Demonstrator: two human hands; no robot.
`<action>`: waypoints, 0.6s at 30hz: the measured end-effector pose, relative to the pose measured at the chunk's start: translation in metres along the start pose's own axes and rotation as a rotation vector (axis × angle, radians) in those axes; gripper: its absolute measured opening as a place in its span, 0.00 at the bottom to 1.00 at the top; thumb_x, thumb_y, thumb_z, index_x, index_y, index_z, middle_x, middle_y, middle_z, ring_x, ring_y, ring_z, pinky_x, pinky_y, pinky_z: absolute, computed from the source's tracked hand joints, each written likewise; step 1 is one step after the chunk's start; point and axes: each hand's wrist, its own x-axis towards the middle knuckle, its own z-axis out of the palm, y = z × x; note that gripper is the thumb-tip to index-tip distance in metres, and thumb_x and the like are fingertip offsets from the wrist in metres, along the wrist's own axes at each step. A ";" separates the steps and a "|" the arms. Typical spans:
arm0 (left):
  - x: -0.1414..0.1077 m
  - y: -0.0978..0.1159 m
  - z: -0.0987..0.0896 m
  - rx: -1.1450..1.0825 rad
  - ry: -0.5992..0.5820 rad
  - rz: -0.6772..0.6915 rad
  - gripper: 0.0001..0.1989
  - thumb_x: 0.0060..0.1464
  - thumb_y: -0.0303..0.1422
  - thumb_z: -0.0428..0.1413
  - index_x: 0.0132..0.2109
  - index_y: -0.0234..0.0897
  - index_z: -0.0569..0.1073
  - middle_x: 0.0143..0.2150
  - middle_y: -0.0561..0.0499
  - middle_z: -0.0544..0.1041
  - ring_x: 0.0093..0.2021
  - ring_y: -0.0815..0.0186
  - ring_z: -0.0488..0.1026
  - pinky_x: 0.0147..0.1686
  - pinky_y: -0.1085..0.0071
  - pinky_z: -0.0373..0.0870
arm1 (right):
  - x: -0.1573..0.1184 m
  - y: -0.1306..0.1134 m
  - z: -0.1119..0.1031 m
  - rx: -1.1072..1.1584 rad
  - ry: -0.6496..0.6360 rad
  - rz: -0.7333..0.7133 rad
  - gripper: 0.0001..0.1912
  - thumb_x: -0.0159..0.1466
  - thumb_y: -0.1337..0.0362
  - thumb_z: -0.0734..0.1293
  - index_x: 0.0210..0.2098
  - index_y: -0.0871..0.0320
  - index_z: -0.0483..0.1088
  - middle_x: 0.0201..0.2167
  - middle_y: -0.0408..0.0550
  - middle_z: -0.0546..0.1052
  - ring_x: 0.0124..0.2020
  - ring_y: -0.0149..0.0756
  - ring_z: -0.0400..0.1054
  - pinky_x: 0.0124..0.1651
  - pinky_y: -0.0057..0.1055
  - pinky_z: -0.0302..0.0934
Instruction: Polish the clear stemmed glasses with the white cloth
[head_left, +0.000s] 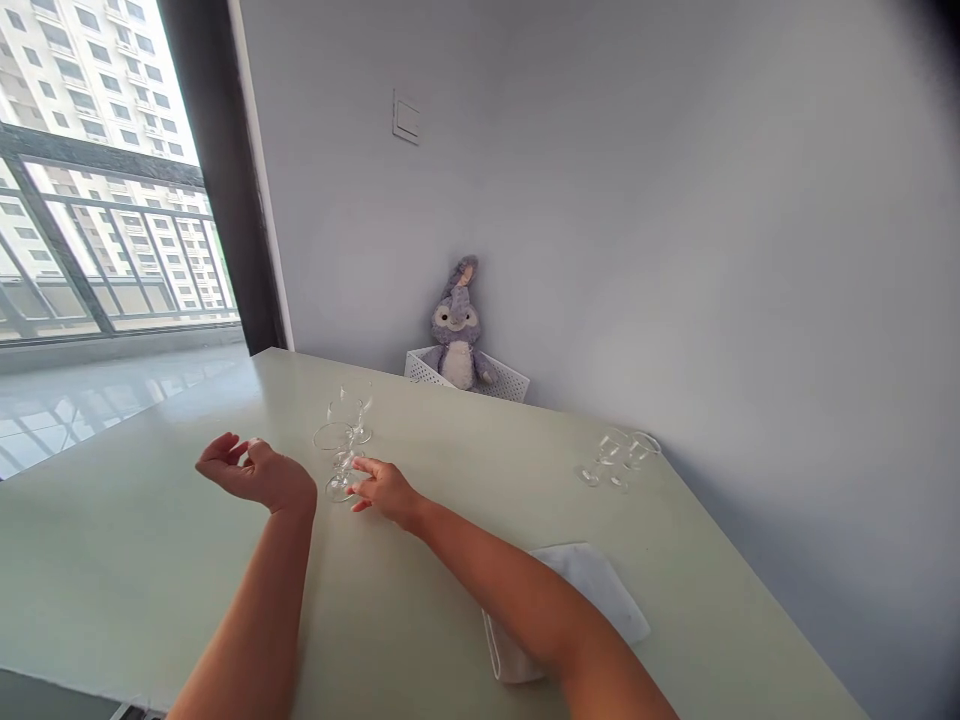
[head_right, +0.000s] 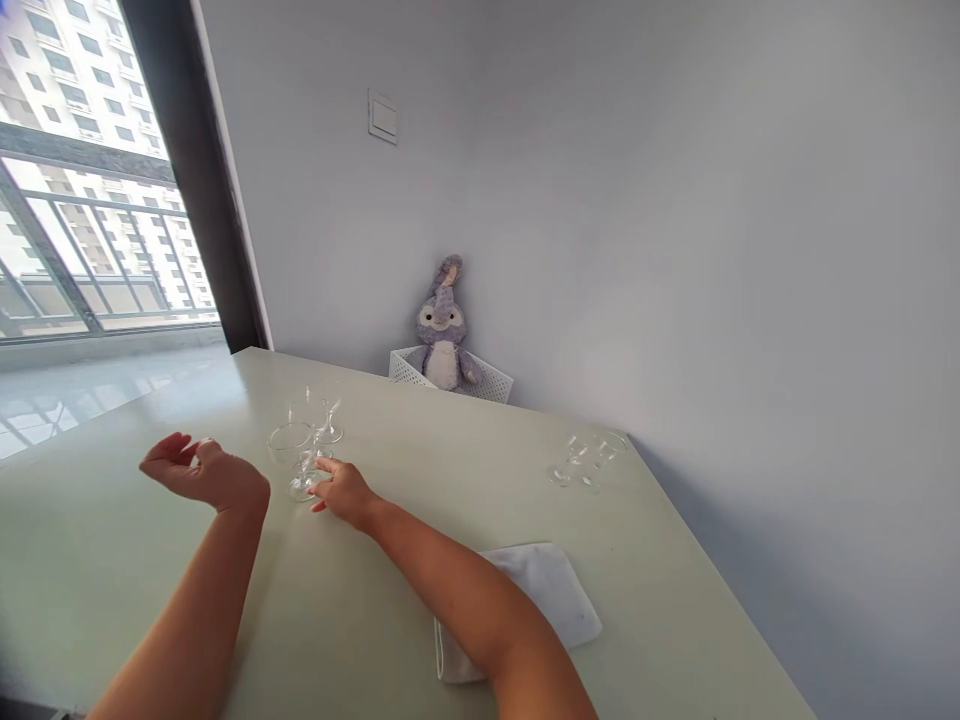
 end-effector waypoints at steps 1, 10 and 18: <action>-0.001 0.004 -0.002 0.007 0.002 0.029 0.14 0.45 0.23 0.44 0.41 0.39 0.60 0.43 0.51 0.64 0.40 0.67 0.64 0.37 0.70 0.62 | -0.008 -0.001 -0.008 -0.030 0.033 -0.016 0.22 0.51 0.70 0.64 0.46 0.54 0.67 0.49 0.46 0.67 0.29 0.26 0.68 0.29 0.25 0.63; -0.019 0.035 -0.002 -0.151 0.029 0.453 0.09 0.47 0.30 0.51 0.38 0.34 0.64 0.38 0.45 0.62 0.36 0.63 0.61 0.34 0.63 0.61 | -0.123 0.006 -0.158 0.157 0.933 -0.210 0.08 0.44 0.68 0.62 0.26 0.60 0.67 0.22 0.42 0.71 0.18 0.25 0.62 0.18 0.22 0.55; -0.093 0.042 -0.010 -0.420 -0.627 0.498 0.05 0.52 0.33 0.50 0.37 0.37 0.64 0.30 0.50 0.65 0.31 0.67 0.65 0.31 0.68 0.63 | -0.176 0.023 -0.279 0.271 1.364 -0.161 0.14 0.41 0.67 0.65 0.29 0.58 0.62 0.24 0.39 0.68 0.19 0.24 0.61 0.20 0.23 0.57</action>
